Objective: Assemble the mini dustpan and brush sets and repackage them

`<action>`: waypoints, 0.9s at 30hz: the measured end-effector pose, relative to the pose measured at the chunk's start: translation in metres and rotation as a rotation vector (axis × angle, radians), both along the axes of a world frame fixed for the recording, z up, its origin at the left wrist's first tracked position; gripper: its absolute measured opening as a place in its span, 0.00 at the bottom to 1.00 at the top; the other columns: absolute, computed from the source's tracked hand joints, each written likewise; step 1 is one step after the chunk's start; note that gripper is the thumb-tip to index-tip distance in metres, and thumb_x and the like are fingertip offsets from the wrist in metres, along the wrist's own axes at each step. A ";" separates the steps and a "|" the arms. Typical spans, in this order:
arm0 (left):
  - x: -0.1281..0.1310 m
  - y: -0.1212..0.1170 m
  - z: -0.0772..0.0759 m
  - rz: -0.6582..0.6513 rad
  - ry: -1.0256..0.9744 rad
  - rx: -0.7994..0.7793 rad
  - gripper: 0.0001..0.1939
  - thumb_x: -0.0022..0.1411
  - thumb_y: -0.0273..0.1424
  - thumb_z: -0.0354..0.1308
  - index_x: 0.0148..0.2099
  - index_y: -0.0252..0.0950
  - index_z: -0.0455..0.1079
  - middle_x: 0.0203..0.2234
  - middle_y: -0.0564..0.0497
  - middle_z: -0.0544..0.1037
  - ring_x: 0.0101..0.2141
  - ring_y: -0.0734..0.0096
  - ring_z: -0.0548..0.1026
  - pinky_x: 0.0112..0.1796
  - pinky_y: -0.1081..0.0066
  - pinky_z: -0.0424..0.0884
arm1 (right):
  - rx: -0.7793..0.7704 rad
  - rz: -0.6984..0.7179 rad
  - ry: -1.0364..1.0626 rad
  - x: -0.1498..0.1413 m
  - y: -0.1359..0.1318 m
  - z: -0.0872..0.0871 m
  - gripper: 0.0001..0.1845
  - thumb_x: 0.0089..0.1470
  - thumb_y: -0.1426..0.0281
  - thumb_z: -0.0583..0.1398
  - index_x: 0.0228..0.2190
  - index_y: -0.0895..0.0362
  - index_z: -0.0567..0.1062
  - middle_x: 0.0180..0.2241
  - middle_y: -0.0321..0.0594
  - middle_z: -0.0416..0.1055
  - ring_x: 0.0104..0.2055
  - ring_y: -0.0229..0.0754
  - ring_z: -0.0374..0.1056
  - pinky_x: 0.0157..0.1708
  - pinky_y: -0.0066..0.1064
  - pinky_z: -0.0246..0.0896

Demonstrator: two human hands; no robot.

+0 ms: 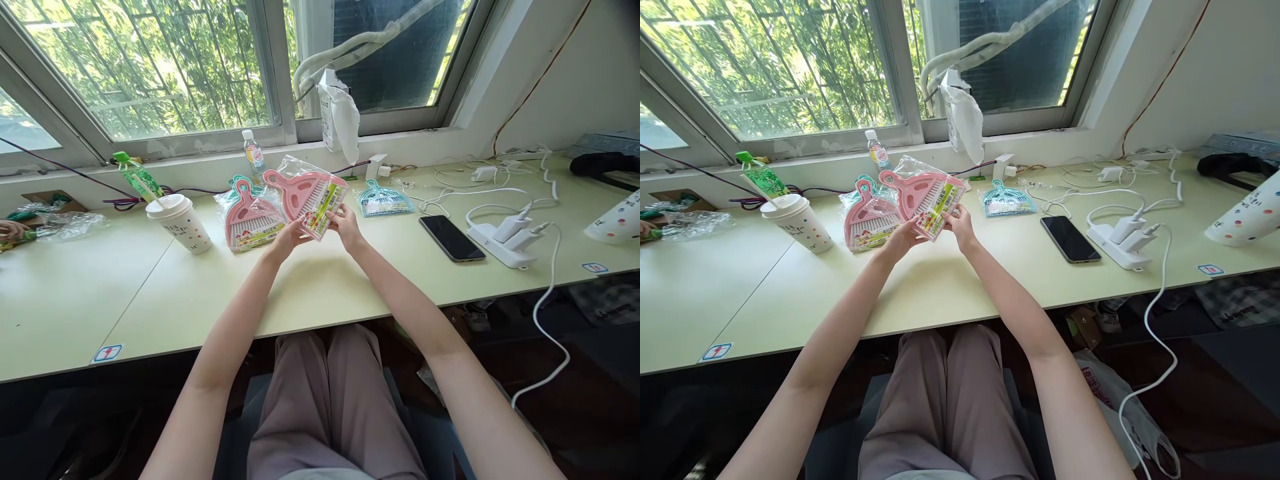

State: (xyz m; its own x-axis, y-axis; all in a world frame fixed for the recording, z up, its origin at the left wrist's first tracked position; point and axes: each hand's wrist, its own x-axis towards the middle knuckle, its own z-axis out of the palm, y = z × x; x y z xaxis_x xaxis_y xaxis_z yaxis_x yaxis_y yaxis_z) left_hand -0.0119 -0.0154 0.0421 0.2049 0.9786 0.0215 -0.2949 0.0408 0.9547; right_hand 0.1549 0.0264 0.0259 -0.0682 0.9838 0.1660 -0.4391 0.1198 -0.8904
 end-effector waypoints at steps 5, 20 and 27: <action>0.005 -0.003 -0.003 -0.134 0.021 -0.028 0.22 0.60 0.42 0.61 0.54 0.38 0.74 0.45 0.43 0.81 0.52 0.55 0.77 0.54 0.53 0.71 | 0.007 -0.019 0.021 0.001 -0.003 0.000 0.15 0.50 0.68 0.68 0.38 0.54 0.69 0.34 0.36 0.78 0.36 0.41 0.77 0.42 0.38 0.77; 0.012 -0.005 0.000 0.047 -0.149 -0.019 0.12 0.60 0.32 0.62 0.46 0.35 0.76 0.47 0.45 0.80 0.54 0.58 0.75 0.54 0.60 0.72 | -0.057 -0.005 0.028 -0.004 0.000 -0.002 0.16 0.50 0.70 0.68 0.37 0.54 0.68 0.33 0.36 0.78 0.36 0.41 0.78 0.43 0.41 0.77; 0.035 -0.009 -0.014 -0.110 -0.023 -0.054 0.23 0.56 0.43 0.65 0.54 0.44 0.73 0.55 0.45 0.76 0.59 0.54 0.71 0.52 0.56 0.72 | -0.052 -0.040 0.053 0.000 -0.002 0.002 0.14 0.51 0.70 0.66 0.37 0.53 0.67 0.34 0.36 0.78 0.38 0.42 0.78 0.43 0.38 0.77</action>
State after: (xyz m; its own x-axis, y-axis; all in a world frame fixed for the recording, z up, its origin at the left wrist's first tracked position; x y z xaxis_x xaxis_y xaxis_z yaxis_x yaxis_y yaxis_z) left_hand 0.0226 -0.0248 0.0277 0.3107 0.9502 -0.0250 -0.3078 0.1255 0.9432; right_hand 0.1548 0.0248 0.0284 -0.0211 0.9930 0.1166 -0.4818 0.0921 -0.8714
